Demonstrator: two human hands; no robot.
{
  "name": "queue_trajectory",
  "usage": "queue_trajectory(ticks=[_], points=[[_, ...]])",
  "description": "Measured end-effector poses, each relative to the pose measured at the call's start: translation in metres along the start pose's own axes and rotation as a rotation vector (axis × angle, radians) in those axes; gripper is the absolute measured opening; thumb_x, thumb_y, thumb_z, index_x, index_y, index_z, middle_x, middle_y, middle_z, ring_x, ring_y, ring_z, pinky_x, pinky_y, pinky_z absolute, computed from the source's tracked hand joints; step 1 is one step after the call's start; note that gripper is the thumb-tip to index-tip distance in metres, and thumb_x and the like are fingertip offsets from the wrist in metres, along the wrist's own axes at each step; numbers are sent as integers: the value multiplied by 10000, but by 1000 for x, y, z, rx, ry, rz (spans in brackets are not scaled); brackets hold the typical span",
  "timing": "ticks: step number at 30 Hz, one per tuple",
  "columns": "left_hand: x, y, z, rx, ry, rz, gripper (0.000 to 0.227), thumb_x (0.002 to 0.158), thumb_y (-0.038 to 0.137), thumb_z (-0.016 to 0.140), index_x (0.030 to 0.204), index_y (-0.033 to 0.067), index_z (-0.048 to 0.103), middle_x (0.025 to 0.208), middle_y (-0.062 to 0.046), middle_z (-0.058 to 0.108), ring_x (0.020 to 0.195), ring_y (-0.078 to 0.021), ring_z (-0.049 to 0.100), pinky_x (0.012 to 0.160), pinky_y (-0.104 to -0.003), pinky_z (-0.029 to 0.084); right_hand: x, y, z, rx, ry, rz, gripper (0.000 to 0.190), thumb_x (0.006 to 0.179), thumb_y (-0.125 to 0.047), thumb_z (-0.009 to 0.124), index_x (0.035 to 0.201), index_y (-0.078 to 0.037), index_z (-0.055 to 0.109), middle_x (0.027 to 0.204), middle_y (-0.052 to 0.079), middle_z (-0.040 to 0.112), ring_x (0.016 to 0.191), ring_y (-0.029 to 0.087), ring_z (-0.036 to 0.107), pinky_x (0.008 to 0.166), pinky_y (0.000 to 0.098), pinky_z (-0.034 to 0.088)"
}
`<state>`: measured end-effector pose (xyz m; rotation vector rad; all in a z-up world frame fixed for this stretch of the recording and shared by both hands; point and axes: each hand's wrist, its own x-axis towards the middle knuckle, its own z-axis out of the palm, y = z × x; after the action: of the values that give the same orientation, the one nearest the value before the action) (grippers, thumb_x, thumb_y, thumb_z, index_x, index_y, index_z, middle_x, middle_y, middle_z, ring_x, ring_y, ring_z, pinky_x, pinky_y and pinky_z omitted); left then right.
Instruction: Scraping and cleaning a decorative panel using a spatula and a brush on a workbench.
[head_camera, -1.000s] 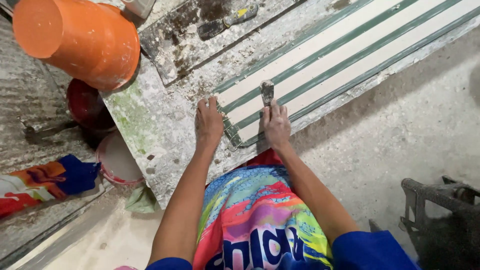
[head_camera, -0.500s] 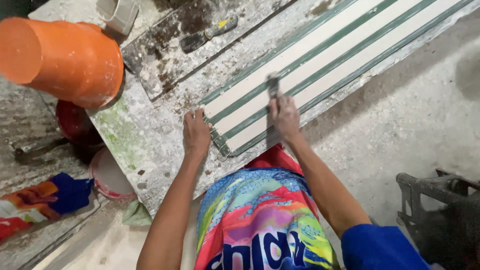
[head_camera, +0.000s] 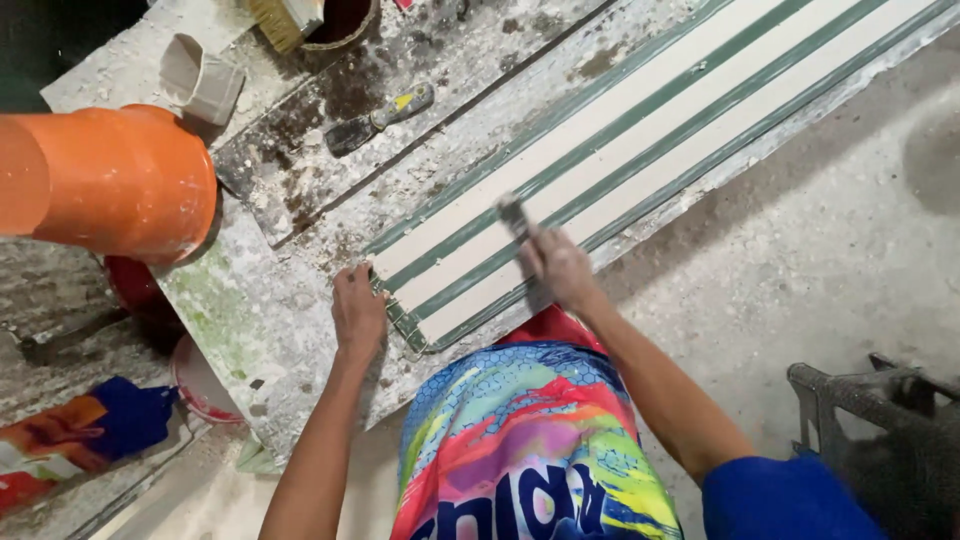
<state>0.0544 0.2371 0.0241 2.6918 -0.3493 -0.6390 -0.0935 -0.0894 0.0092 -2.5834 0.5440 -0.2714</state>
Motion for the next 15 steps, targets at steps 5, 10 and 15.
queue_trajectory(ticks=[5, 10, 15], points=[[1, -4, 12, 83, 38, 4, 557, 879, 163, 780, 1380, 103, 543, 1384, -235, 448, 1236, -492, 570, 935, -638, 543, 17, 40, -17, 123, -170, 166, 416, 1055, -454, 550, 1306, -135, 643, 983, 202, 627, 891, 428, 683, 765, 516, 575], [-11, 32, 4, 234, 247, 175, 440, 972, 29, 695, 1380, 29, 530, 1431, -317, 395, 1271, -539, 508, 928, -653, 512, 46, 70, -37, -41, 78, 164, 402, 1093, -344, 558, 1371, -58, 614, 904, 188, 590, 831, 407, 664, 675, 495, 553], [-19, 81, 58, 402, 511, 492, 224, 1018, 267, 602, 1200, 153, 664, 1399, -190, 592, 1282, -411, 598, 909, -503, 519, 14, 20, -11, 37, -194, -19, 448, 1038, -423, 543, 1425, -199, 572, 975, 90, 611, 876, 318, 704, 706, 418, 594]])
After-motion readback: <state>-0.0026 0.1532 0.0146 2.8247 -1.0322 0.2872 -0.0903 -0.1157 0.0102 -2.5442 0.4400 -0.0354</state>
